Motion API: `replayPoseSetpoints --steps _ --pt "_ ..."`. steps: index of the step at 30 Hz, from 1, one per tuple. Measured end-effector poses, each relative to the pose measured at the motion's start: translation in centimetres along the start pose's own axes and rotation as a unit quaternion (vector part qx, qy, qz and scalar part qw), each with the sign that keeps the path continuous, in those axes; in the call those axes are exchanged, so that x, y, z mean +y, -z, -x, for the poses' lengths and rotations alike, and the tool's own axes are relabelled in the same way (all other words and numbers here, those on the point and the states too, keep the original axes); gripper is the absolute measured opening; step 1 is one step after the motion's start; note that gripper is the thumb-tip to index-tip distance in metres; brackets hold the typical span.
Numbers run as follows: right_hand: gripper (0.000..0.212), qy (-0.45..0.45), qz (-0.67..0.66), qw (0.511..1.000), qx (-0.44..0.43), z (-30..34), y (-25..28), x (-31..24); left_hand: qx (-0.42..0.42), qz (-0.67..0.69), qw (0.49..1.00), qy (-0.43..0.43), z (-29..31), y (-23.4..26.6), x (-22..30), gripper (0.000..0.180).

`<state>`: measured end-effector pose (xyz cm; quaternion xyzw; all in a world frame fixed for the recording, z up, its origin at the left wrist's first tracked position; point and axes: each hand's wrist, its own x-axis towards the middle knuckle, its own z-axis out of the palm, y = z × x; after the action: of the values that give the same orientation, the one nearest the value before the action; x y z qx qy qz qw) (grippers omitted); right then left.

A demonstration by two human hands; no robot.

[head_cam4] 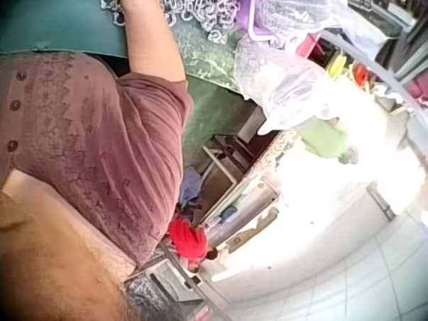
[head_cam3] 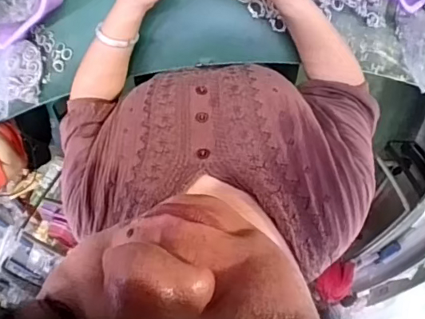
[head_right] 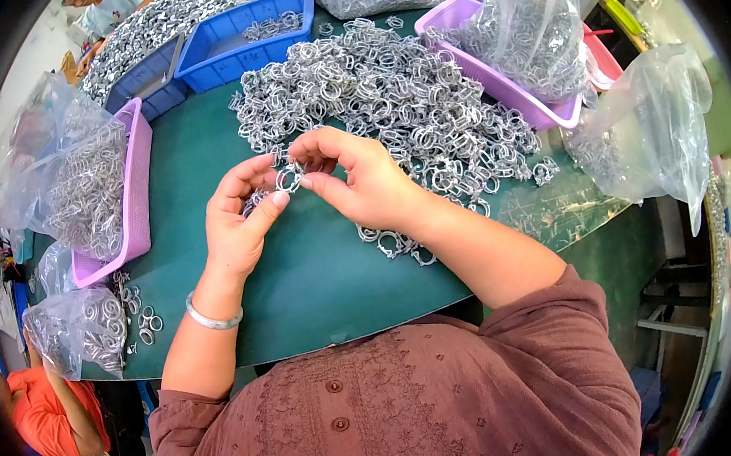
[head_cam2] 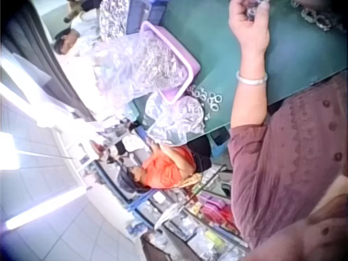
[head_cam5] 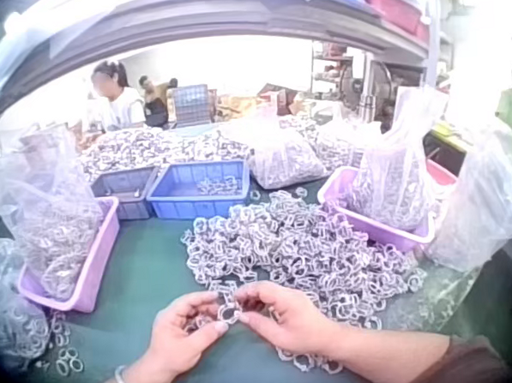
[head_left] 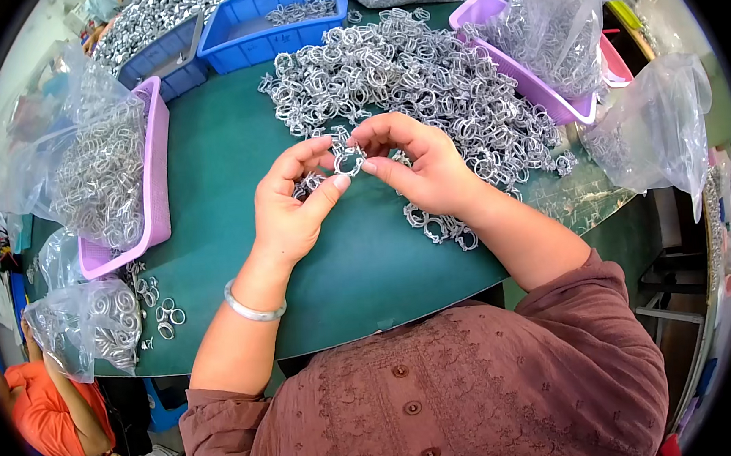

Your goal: The person assembles metal clips by hand at a workbench, walks over and turns on a standing fan, and returns to the workbench to assemble more metal clips by hand.

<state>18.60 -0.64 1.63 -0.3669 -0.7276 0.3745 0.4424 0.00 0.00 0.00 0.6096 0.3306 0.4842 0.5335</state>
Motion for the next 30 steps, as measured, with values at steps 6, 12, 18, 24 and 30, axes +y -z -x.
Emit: replayPoseSetpoints --steps 6,12,18,24,30 --pt "0.03 0.044 -0.017 0.998 0.052 -0.05 -0.41 0.0 0.021 -0.038 0.998 -0.046 0.08 -0.14 0.24 0.04" --pt "0.032 0.057 -0.019 0.997 0.055 -0.08 -0.27 -0.19 0.025 -0.045 0.997 -0.058 0.04 -0.18 0.07 0.041" --pt "0.035 0.057 -0.018 0.997 0.051 -0.05 -0.25 -0.15 0.033 -0.053 0.995 -0.081 0.13 -0.28 0.15 0.041" --pt "0.036 0.057 -0.019 0.997 0.05 -0.05 -0.28 -0.18 0.034 -0.076 0.992 -0.096 0.14 -0.29 0.24 0.041" --pt "0.035 0.07 -0.007 0.996 0.055 -0.05 -0.29 -0.32 0.036 -0.076 0.992 -0.095 0.13 -0.24 0.07 0.041"
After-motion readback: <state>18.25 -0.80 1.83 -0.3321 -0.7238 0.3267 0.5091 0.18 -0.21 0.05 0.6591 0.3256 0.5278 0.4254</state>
